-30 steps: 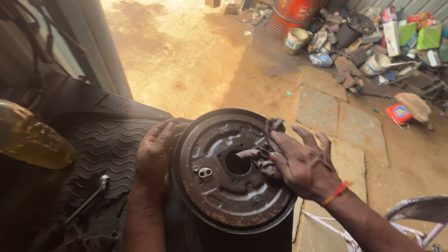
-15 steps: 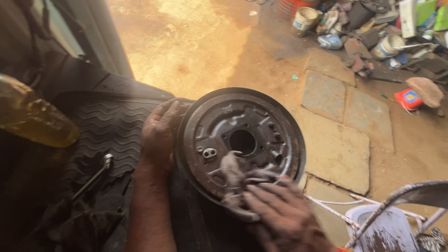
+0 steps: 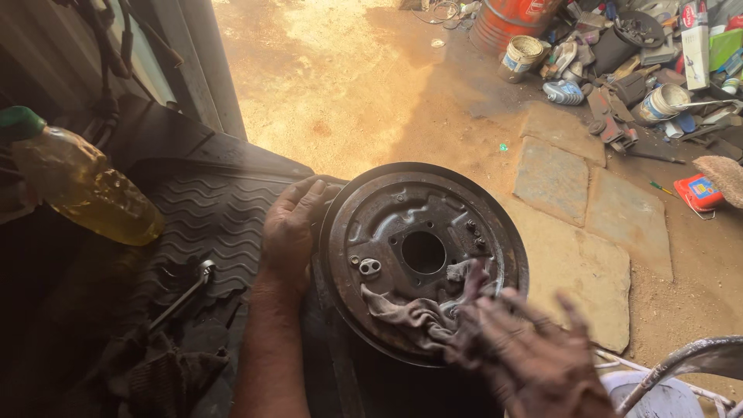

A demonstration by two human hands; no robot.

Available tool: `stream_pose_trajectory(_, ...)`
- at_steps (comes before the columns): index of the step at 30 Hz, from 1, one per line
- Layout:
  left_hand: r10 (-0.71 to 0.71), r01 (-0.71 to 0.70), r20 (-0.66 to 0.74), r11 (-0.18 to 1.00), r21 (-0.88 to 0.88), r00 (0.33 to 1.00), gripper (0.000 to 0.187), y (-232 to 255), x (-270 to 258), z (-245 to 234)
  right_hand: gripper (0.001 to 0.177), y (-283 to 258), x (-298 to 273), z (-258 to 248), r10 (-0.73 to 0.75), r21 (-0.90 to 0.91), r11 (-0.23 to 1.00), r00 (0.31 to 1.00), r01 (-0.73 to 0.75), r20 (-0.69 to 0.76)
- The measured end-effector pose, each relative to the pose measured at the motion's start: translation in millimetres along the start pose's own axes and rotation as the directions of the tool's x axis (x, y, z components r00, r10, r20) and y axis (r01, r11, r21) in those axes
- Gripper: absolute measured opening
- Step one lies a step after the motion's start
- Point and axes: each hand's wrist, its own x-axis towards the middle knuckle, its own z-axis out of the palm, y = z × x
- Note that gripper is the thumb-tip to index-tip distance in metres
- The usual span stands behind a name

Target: The person cleans a circular metal part by wiping it with a cloth and scraping it with a flat metal tool. The person alternates between wiping and scraping to remove grime from the surface.

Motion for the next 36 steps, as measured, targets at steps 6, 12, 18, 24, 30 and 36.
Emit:
stream_pose_trajectory(6, 0.012, -0.011, 0.031, 1.0, -0.021, 0.999, 0.039, -3, 5, -7, 0.076, -55, 65, 28, -0.172, 0.235, 0.966, 0.951, 0.112, 0.255)
stream_pose_trajectory(12, 0.018, -0.017, 0.036, 0.999, -0.039, 0.999, 0.041, -3, 8, -8, 0.065, -45, 58, 25, -0.279, 0.214, 0.949, 0.929, 0.229, 0.242)
stream_pose_trajectory(18, 0.07, -0.07, 0.012, 0.997, -0.02, 0.997, 0.042, -1, 6, -14, 0.05, 10, 61, 2, -0.183, 0.429, 0.895, 0.977, 0.121, 0.108)
stream_pose_trajectory(24, 0.007, -0.008, 0.003, 1.0, 0.022, 1.0, 0.045, -2, 4, -9, 0.049, 5, 139, 31, 0.042, 0.111, 0.993, 0.996, -0.034, -0.073)
stream_pose_trajectory(30, 0.012, -0.012, 0.011, 1.0, 0.004, 1.0, 0.045, 0, 3, -9, 0.045, -2, 152, 39, -0.192, 0.306, 0.938, 0.979, 0.16, 0.075)
stream_pose_trajectory(36, 0.016, -0.016, -0.023, 0.999, -0.029, 1.0, 0.042, -1, 5, -15, 0.027, 9, 183, 26, 0.16, 0.233, 0.955, 0.981, -0.182, 0.111)
